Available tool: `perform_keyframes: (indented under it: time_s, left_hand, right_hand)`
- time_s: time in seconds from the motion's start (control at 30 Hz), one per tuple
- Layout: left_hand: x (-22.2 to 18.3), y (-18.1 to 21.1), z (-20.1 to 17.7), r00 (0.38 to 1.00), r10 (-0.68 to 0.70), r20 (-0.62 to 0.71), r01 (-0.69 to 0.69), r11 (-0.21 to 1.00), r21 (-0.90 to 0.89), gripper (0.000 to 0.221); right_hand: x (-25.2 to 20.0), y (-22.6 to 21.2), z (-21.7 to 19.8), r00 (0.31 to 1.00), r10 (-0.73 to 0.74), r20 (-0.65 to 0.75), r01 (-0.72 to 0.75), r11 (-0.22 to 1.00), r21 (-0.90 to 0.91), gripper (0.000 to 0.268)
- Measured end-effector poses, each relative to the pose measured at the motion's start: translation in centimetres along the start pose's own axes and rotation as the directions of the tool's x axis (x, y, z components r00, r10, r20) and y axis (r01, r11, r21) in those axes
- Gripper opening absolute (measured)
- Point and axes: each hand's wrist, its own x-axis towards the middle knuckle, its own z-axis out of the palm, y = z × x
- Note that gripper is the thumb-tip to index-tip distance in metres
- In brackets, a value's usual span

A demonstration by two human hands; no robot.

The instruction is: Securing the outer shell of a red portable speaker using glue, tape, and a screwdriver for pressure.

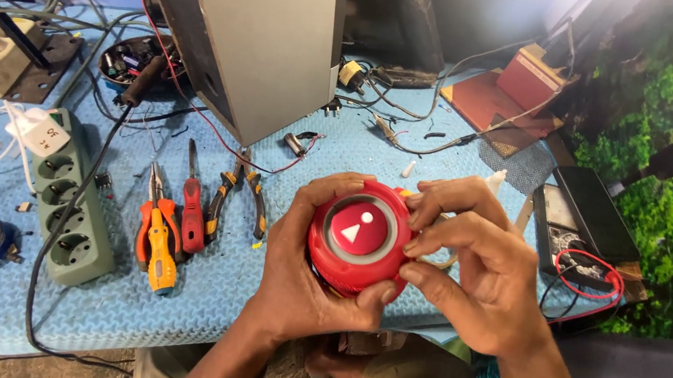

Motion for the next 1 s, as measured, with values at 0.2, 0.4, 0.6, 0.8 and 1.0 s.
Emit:
perform_keyframes:
  time_s: [0.2, 0.4, 0.6, 0.8, 1.0]
  left_hand:
    - [1.7, -0.7, -0.9, 0.996, 0.089, 0.018, -0.090, 0.990, 0.105, 0.068]
    - [1.8, -1.8, -2.3, 0.997, 0.012, 0.077, -0.021, 0.993, 0.113, 0.073]
    - [1.3, -2.0, -2.8, 0.990, -0.009, 0.139, 0.010, 1.000, -0.006, 0.086]
    - [0.9, -2.8, -2.4, 0.997, 0.010, 0.070, -0.014, 0.998, 0.055, 0.086]
    - [1.2, -1.7, -2.0, 0.999, -0.052, 0.014, 0.052, 0.998, 0.040, 0.079]
  right_hand:
    - [-0.9, 1.1, 2.1, 0.920, -0.243, -0.307, 0.149, 0.942, -0.301, 0.010]
    - [-1.5, 2.0, 2.3, 0.872, -0.462, -0.162, 0.369, 0.837, -0.404, 0.035]
    - [-1.6, 3.2, 2.4, 0.841, -0.531, -0.106, 0.435, 0.779, -0.452, 0.024]
    - [-0.5, 1.5, 2.6, 0.835, -0.550, -0.030, 0.454, 0.718, -0.528, 0.006]
    - [-1.0, 2.7, 1.8, 0.875, -0.483, 0.029, 0.414, 0.715, -0.564, 0.015]
